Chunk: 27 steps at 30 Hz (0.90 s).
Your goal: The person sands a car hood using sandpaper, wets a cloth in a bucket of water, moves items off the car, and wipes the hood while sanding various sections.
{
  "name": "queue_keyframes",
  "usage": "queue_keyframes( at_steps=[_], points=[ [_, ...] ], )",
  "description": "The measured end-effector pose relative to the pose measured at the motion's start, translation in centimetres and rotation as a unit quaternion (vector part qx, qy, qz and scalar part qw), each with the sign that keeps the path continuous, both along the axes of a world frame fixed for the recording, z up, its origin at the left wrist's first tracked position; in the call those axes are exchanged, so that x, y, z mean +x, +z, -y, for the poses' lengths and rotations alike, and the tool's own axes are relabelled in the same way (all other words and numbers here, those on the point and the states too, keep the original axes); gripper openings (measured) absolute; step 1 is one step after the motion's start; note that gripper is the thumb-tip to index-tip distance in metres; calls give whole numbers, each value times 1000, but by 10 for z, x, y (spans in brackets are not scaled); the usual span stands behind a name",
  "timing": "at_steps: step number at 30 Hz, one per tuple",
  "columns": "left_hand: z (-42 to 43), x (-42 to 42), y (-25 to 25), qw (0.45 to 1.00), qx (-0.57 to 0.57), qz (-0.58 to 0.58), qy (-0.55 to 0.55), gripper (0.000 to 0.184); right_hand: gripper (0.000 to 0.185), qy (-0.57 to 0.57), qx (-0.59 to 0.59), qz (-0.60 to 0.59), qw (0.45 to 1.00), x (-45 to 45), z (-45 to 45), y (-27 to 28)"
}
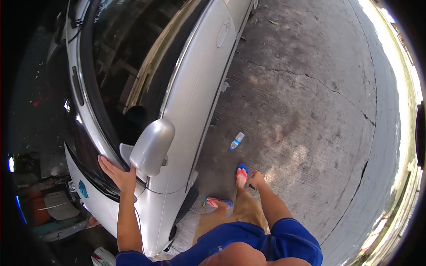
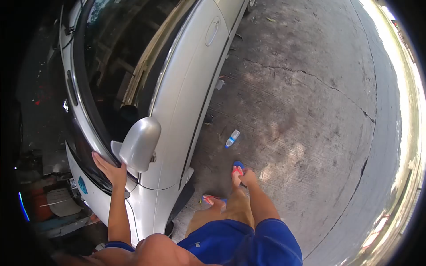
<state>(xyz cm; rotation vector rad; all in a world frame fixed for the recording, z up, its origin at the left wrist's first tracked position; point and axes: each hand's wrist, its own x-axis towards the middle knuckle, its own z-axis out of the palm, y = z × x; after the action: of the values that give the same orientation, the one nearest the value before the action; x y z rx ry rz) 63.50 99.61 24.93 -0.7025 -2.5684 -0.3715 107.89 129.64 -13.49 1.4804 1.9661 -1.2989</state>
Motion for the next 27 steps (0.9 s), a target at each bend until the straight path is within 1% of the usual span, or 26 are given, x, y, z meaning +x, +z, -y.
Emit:
queue_keyframes(
  at_steps=[1, 2, 3, 4, 5, 6, 9, 11, 13, 15, 17, 19, 20, 21, 24, 26, 27],
  points=[
    [8, -11, -13, 996, -39, -79, -9, 125, 62, -12, -13, 10, 1000, -11, -3, -15],
    [7, -11, -18, 993, -59, -92, 34, 126, 66, -21, -27, 20, 999, -21, -5, -33],
    [16, -16, -30, 993, -42, -102, 47, 127, 62, -11, -32, 42, 999, -30, -9, -47],
    [20, -15, -26, 983, -112, -139, 30, 125, 58, 4, -35, 59, 998, -40, -13, -65],
    [36, -25, -38, 988, -66, -140, 3, 134, 60, 37, -60, 77, 995, -48, -15, -97],
    [44, -33, -42, 986, -62, -155, -15, 134, 63, 70, -80, 90, 990, -54, -20, -134],
    [49, -35, -42, 974, -96, -205, -33, 133, 78, 191, -132, 163, 959, -95, -36, -220],
    [42, -43, -43, 967, -113, -225, -43, 133, 99, 259, -123, 155, 945, -128, -43, -282],
    [33, -51, -46, 963, -124, -234, -55, 133, 100, 245, -93, 138, 955, -170, -51, -324],
    [27, -58, -50, 960, -139, -233, -62, 132, 102, 162, -98, 124, 974, -204, -63, -356],
    [22, -60, -51, 958, -150, -235, -65, 132, 94, 90, -88, 124, 984, -221, -67, -378],
    [23, -59, -49, 958, -159, -230, -61, 132, 84, 28, -91, 100, 990, -227, -62, -383],
    [23, -59, -46, 959, -164, -225, -58, 132, 79, -5, -90, 91, 992, -225, -60, -377],
    [26, -57, -43, 960, -164, -223, -53, 132, 71, -44, -65, 63, 995, -223, -54, -362],
    [37, -47, -32, 962, -156, -224, -28, 132, 67, -95, -54, 8, 994, -207, -47, -292],
    [46, -37, -28, 965, -142, -222, -4, 132, 60, -82, -72, -31, 994, -182, -53, -243],
    [49, -30, -25, 967, -135, -218, 7, 132, 63, -69, -64, -9, 996, -173, -61, -207]
  ],
)
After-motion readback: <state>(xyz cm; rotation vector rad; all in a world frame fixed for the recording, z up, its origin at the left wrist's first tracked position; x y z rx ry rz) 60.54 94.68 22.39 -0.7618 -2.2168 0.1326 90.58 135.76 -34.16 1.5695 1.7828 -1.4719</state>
